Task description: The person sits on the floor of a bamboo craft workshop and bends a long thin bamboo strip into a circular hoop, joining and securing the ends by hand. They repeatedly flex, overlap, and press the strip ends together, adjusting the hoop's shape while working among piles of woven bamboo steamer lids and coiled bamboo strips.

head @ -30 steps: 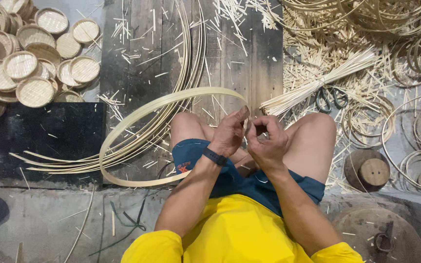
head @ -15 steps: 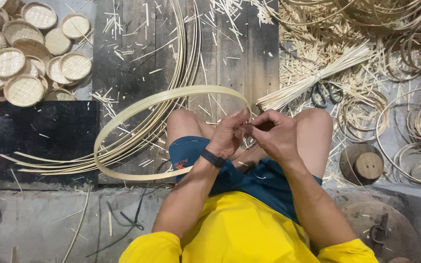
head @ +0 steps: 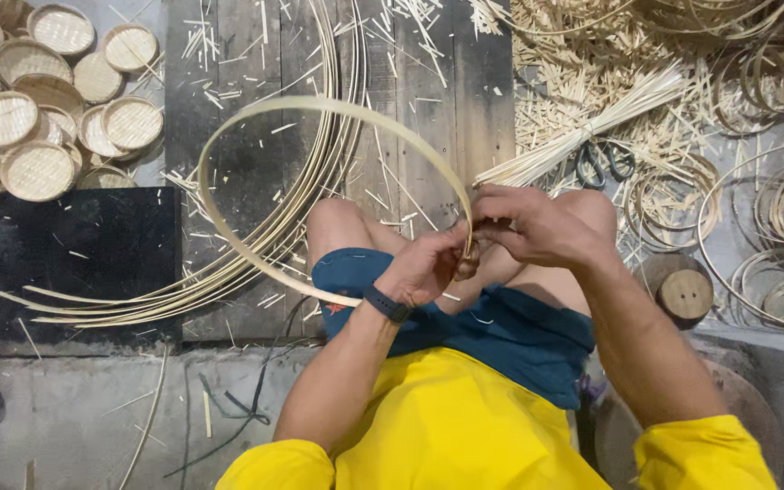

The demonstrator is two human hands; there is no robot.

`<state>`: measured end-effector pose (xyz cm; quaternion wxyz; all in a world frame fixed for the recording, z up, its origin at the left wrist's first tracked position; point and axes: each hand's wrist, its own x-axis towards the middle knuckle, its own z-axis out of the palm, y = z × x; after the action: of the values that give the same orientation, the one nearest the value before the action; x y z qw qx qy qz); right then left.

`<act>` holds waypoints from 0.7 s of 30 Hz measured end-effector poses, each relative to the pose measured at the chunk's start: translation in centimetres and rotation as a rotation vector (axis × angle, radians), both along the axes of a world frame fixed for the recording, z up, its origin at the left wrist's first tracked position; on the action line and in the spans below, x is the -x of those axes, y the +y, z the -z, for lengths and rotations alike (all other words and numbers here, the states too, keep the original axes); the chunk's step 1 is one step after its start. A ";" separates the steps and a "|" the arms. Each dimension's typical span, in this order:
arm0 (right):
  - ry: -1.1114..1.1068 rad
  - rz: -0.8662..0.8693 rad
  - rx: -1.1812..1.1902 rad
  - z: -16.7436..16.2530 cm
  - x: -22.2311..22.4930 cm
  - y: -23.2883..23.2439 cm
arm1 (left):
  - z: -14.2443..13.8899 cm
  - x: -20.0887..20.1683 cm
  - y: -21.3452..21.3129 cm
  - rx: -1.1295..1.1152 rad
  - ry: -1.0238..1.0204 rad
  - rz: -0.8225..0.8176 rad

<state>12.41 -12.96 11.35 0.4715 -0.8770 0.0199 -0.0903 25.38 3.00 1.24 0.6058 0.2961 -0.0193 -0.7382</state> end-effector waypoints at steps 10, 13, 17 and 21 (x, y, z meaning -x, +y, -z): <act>-0.067 0.175 0.308 1.3 -0.6 0.8 | 0.8 0.6 -0.4 -0.030 -0.095 -0.031; -0.074 0.187 0.300 1.7 -0.4 1.0 | 0.2 0.8 -0.6 -0.090 -0.102 -0.027; -0.031 0.258 0.226 0.7 0.1 1.5 | -1.6 0.5 -1.0 -0.201 -0.163 -0.006; -0.108 0.309 0.085 -1.5 0.1 2.2 | -5.5 -0.6 0.0 -0.042 -0.787 -0.202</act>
<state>12.27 -10.72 12.89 0.4147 -0.8766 0.1252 -0.2096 25.96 3.04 6.75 0.6154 0.5687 -0.2054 -0.5057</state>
